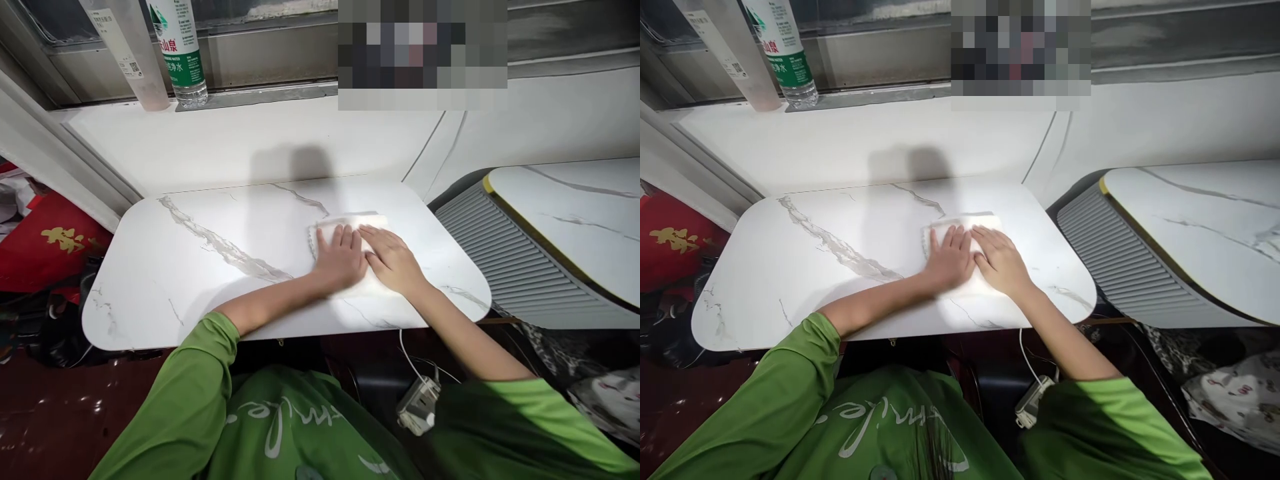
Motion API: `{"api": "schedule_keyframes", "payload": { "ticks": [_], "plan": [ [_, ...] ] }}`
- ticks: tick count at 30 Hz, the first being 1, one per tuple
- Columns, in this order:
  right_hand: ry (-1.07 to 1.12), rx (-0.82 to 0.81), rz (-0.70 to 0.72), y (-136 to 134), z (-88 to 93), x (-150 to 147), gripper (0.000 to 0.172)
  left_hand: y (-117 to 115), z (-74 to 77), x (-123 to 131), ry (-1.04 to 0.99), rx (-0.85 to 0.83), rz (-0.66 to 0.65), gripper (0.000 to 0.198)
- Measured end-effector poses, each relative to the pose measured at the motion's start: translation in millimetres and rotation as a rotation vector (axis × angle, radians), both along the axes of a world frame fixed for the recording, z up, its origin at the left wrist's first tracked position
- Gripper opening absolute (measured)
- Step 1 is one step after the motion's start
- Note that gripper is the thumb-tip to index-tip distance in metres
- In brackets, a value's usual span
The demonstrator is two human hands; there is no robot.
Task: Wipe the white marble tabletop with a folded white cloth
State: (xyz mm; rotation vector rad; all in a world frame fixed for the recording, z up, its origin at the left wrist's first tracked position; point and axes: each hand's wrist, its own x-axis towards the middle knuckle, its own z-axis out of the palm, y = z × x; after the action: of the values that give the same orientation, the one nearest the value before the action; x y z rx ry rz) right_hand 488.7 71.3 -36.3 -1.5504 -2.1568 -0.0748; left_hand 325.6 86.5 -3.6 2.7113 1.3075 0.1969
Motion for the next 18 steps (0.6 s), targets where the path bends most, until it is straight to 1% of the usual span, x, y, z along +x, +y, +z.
{"api": "schedule_keyframes", "payload": {
  "ticks": [2,4,6,8,10,13,16,18],
  "plan": [
    [-0.009,-0.022,-0.001,-27.8,1.4,16.7,0.051,-23.2,-1.1,14.3,-0.017,0.038,-0.031,0.056],
    [-0.014,-0.064,-0.018,-49.8,1.9,33.0,0.051,-40.5,-0.7,28.0,-0.029,0.069,-0.067,0.055],
    [-0.014,-0.102,-0.062,-64.9,1.4,45.7,0.052,-51.3,1.2,39.4,-0.020,0.074,-0.102,0.055],
    [-0.008,-0.106,-0.115,-73.2,0.5,52.4,0.052,-56.2,3.1,47.4,-0.003,0.071,-0.123,0.056],
    [0.002,-0.072,-0.150,-75.0,0.1,53.6,0.052,-56.5,3.7,52.2,-0.004,0.083,-0.125,0.056],
    [0.013,-0.024,-0.154,-68.1,1.2,51.6,0.051,-51.0,1.4,55.8,-0.032,0.118,-0.122,0.055],
    [0.018,-0.020,-0.139,-52.2,2.7,53.1,0.051,-38.6,-2.3,60.1,-0.059,0.137,-0.106,0.055],
    [0.021,-0.025,-0.141,-37.3,3.1,56.9,0.051,-25.8,-4.2,64.3,-0.074,0.134,-0.088,0.054]
  ]
}}
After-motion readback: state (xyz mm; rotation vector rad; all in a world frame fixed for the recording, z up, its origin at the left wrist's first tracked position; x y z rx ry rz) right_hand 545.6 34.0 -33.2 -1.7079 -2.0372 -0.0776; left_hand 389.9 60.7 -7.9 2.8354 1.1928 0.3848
